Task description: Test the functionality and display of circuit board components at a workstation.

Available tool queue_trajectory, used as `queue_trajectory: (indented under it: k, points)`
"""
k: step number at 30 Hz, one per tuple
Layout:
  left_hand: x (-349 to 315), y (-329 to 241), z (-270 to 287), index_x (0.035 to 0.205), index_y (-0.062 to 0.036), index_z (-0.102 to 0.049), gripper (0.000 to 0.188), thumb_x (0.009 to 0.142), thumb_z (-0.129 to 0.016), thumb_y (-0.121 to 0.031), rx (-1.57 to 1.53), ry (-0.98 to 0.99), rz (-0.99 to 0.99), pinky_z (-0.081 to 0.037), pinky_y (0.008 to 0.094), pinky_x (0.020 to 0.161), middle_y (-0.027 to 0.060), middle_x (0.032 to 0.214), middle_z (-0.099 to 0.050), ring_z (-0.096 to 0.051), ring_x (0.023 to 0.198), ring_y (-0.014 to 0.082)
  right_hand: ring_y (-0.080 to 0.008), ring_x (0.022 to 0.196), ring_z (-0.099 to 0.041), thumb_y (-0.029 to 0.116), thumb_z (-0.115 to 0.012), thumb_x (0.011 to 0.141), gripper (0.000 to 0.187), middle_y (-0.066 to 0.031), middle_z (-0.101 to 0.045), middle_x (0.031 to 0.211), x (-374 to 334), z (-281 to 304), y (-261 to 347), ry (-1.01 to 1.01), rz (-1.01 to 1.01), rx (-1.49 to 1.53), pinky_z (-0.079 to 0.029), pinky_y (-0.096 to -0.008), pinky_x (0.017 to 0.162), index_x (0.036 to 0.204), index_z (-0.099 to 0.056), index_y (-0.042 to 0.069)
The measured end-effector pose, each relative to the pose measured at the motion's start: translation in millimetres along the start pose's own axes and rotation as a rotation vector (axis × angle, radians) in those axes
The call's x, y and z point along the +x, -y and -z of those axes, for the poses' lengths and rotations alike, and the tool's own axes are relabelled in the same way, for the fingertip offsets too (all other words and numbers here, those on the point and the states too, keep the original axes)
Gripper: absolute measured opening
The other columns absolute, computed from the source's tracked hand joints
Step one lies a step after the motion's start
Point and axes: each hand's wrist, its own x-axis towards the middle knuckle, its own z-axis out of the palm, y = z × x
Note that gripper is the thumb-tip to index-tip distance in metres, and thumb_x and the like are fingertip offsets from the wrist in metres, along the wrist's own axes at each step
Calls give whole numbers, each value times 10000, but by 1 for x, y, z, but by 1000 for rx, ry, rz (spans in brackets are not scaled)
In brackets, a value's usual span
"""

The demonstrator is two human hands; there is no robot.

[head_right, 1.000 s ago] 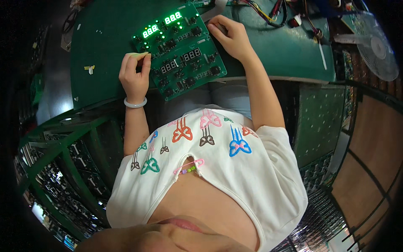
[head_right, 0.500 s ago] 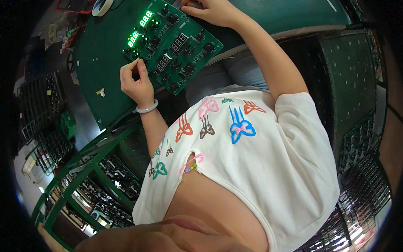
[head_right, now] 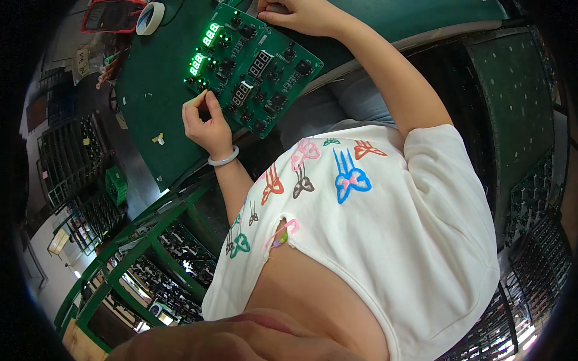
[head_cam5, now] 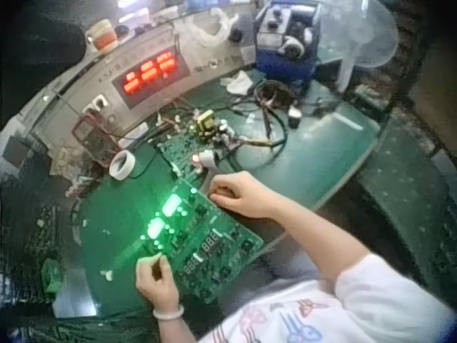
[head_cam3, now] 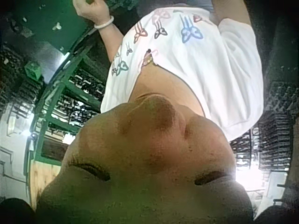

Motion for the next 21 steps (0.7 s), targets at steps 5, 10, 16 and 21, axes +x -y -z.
queue_trajectory:
  k: [5, 10, 16, 21]
  points:
    - [-1, -1, 0, 904, -18, -655, 72, 880, -711, -56, 6, 3, 28, -461, 297, 570, 68, 775, -593, -561, 619, 184, -166, 573, -458, 139, -660, 905, 144, -101, -501, 637, -1, 0, 0, -6, 14, 6, -419, -330, 560, 947, -624, 6]
    - [-1, -1, -1, 905, -17, -655, 68, 873, -710, -41, 8, -10, 2, -457, 294, 565, 66, 774, -593, -557, 614, 179, -167, 576, -458, 139, -661, 905, 144, -105, -503, 640, 0, -1, 0, -21, 18, 7, -418, -330, 563, 947, -625, 6]
    - [-1, -2, -1, 906, -16, -653, 72, 869, -711, -34, 3, -13, 9, -452, 295, 557, 67, 772, -592, -551, 604, 177, -170, 574, -464, 140, -665, 901, 147, -108, -508, 640, 0, -1, -1, -2, 7, 8, -421, -334, 566, 946, -628, 5]
    - [-1, -1, 0, 910, -16, -650, 69, 875, -706, -38, 1, -1, 11, -454, 298, 563, 69, 775, -592, -554, 611, 180, -171, 579, -477, 136, -665, 899, 145, -111, -521, 649, -1, -1, 0, 1, -7, 11, -425, -336, 569, 943, -627, 3]
